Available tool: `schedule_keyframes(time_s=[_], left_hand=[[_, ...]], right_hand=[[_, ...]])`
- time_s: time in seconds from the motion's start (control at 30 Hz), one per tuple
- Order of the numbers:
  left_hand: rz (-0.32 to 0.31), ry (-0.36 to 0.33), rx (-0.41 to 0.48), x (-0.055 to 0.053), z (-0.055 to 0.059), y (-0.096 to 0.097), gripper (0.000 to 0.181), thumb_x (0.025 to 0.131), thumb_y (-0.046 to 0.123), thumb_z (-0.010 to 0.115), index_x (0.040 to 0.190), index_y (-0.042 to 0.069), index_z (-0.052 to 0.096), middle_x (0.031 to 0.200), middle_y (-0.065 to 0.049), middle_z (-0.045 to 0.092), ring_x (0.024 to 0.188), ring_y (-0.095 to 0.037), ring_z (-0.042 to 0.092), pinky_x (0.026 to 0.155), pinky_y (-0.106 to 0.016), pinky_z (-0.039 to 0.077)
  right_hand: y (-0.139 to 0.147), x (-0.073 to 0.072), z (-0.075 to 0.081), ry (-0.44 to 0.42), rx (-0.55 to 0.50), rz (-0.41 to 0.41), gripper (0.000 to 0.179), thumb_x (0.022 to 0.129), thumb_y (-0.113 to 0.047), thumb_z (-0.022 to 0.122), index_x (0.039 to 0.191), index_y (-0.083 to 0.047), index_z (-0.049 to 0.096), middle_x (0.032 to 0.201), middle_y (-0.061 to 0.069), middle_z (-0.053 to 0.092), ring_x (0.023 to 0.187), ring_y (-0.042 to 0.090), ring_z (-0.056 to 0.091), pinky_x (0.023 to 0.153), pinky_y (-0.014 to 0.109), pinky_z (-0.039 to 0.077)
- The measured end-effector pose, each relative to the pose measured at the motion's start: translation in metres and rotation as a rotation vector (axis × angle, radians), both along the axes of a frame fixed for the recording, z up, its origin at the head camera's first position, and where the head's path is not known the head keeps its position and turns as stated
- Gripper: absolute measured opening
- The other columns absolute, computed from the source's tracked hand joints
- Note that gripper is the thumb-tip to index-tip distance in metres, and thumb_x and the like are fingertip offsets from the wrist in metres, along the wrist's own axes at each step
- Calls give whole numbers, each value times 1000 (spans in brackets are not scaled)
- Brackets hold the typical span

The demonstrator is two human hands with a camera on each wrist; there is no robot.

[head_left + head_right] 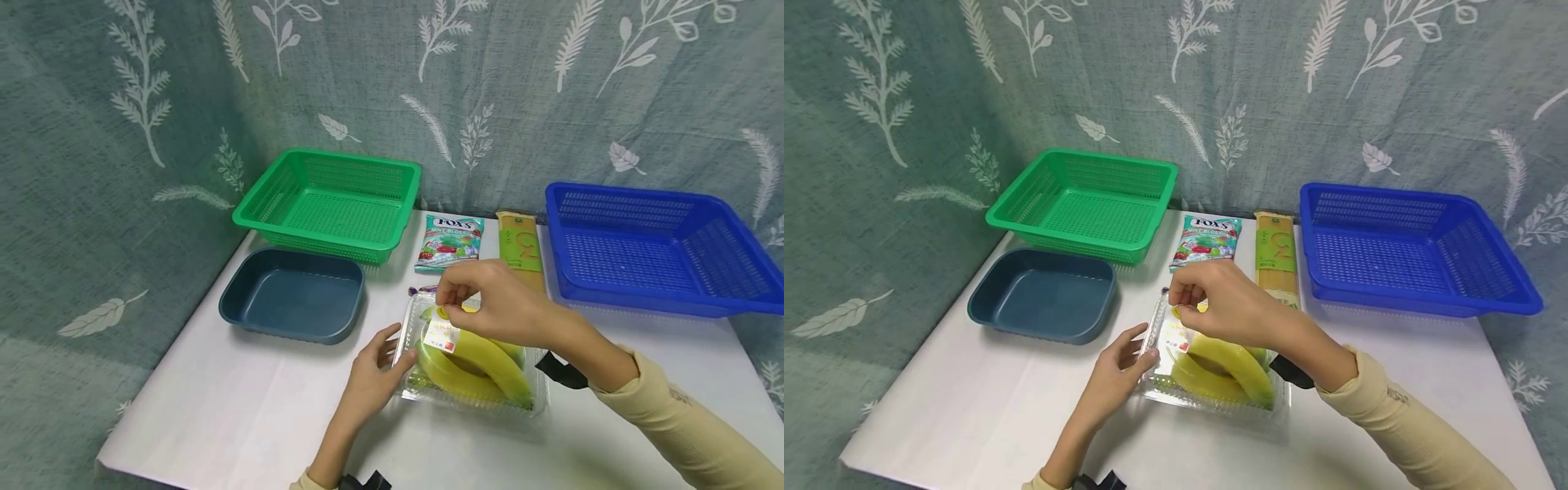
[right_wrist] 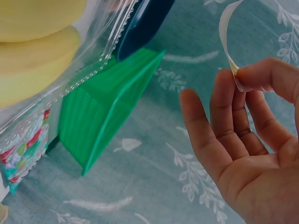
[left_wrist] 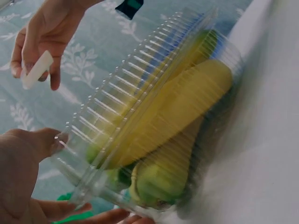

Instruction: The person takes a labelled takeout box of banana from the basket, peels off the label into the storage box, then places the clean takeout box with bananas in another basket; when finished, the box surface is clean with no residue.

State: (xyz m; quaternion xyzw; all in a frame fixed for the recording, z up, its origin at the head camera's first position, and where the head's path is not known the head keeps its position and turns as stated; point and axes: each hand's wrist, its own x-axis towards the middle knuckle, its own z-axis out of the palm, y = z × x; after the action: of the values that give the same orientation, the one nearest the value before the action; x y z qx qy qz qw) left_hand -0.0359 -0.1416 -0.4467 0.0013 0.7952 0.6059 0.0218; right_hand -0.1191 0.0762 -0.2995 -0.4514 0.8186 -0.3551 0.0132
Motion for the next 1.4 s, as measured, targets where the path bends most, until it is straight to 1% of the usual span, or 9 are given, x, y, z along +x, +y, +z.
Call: schedule_keyframes(time_s=[0.13, 0.3, 0.47, 0.6, 0.73, 0.87, 1.0, 1.17, 1.4], left_hand=[[28, 8, -36, 5, 8, -9, 65, 93, 39, 71, 147, 11, 48, 132, -15, 62, 115, -30, 63, 94, -47, 52], [91, 44, -98, 15, 30, -34, 53, 93, 29, 73, 141, 18, 55, 129, -7, 65, 111, -22, 65, 84, -45, 56], [148, 161, -65, 17, 49, -68, 28, 95, 17, 70, 124, 18, 68, 110, -3, 72, 94, -16, 69, 67, -34, 59], [269, 316, -95, 8, 59, -98, 19, 97, 8, 66, 115, 10, 72, 104, -5, 73, 91, -15, 68, 65, -29, 59], [442, 374, -235, -1, 64, -131, 19, 97, 10, 66, 114, 8, 73, 105, -3, 71, 89, -8, 65, 66, -20, 54], [610, 328, -406, -11, 63, -162, 24, 95, 17, 67, 117, 9, 73, 106, -3, 72, 94, -1, 60, 69, -17, 44], [689, 252, -536, -19, 58, -193, 31, 94, 19, 65, 122, 7, 71, 114, -12, 69, 106, -18, 59, 90, -29, 42], [662, 143, -638, -28, 50, -225, 40, 96, 20, 61, 131, 2, 64, 123, -24, 62, 115, -41, 53, 105, -59, 28], [620, 44, -682, -49, 40, -235, 43, 97, 24, 58, 133, 1, 62, 123, -27, 64, 114, -45, 55, 95, -60, 35]], right_hand=[[-6, -1, 2, -11, -13, 18, 20, 83, 2, 70, 85, -18, 68, 81, -14, 63, 73, 4, 60, 69, 26, 53], [-14, -4, 0, -29, -43, 45, 20, 83, 3, 68, 84, -17, 68, 80, -12, 65, 72, 4, 61, 69, 26, 54], [-21, -10, -7, -43, -59, 63, 19, 83, 3, 67, 85, -16, 68, 82, -12, 66, 72, 4, 61, 70, 27, 54], [-28, -16, -10, -57, -51, 74, 17, 85, 2, 66, 84, -15, 67, 82, -11, 65, 72, 4, 61, 70, 29, 55], [-39, -24, -12, -103, -56, 99, 13, 87, 1, 65, 84, -12, 67, 81, -9, 65, 72, 5, 62, 71, 34, 57], [-50, -29, -15, -145, -49, 114, 12, 88, -1, 63, 84, -12, 68, 80, -8, 65, 72, 7, 61, 73, 33, 56], [-64, -31, -16, -151, -32, 143, 12, 88, -2, 63, 85, -12, 67, 80, -9, 64, 72, 6, 60, 73, 30, 54], [-80, -33, -16, -162, -3, 162, 13, 89, -2, 64, 84, -13, 66, 80, -9, 65, 72, 5, 60, 73, 26, 52], [-94, -39, -18, -138, -3, 142, 15, 87, -1, 67, 81, -14, 67, 76, -8, 65, 69, 6, 59, 68, 21, 49]])
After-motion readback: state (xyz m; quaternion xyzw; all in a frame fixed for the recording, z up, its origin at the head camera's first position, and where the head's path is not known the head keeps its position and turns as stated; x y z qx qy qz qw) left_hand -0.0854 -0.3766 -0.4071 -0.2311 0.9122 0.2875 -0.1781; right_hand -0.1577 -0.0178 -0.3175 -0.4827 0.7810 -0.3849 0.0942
